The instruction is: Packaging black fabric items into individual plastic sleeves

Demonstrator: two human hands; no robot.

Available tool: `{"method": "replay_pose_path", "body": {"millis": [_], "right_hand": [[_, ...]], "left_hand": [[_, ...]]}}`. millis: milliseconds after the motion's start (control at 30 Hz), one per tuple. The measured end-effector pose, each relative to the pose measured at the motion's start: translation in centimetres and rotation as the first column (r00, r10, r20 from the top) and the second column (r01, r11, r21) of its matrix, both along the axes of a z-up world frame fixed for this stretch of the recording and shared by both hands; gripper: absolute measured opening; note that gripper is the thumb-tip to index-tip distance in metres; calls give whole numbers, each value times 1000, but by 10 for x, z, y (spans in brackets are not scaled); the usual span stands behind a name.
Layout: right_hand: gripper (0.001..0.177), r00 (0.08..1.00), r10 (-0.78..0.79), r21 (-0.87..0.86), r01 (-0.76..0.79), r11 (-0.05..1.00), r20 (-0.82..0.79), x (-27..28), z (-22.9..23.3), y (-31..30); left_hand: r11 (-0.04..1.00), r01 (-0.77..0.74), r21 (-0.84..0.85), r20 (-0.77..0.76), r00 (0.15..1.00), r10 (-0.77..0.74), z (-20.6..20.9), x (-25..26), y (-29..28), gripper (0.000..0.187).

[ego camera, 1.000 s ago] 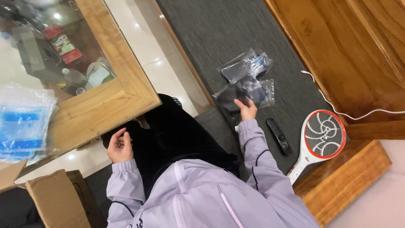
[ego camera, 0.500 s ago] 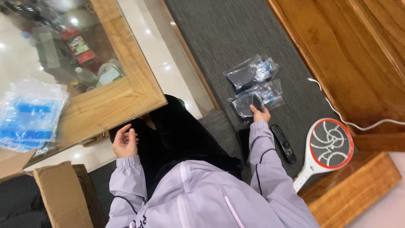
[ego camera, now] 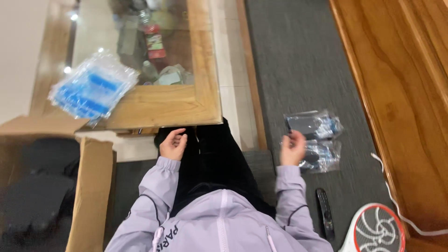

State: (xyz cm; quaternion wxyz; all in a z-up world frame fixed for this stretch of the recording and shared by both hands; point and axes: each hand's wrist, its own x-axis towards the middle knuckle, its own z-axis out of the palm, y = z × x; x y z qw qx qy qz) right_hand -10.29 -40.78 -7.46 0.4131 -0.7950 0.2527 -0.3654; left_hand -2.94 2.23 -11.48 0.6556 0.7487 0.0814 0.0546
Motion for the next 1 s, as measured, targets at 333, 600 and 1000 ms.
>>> {"method": "replay_pose_path", "body": {"millis": [333, 600, 1000], "right_hand": [[18, 415, 871, 219, -853, 473, -264, 25, 11, 244], [18, 428, 873, 516, -707, 484, -232, 28, 36, 242], [18, 402, 891, 515, -729, 452, -213, 31, 30, 243]], "left_hand": [[730, 444, 519, -263, 896, -358, 172, -81, 75, 55], [599, -409, 688, 415, 899, 138, 312, -161, 200, 26], [648, -122, 752, -391, 709, 587, 258, -162, 304, 82]]}}
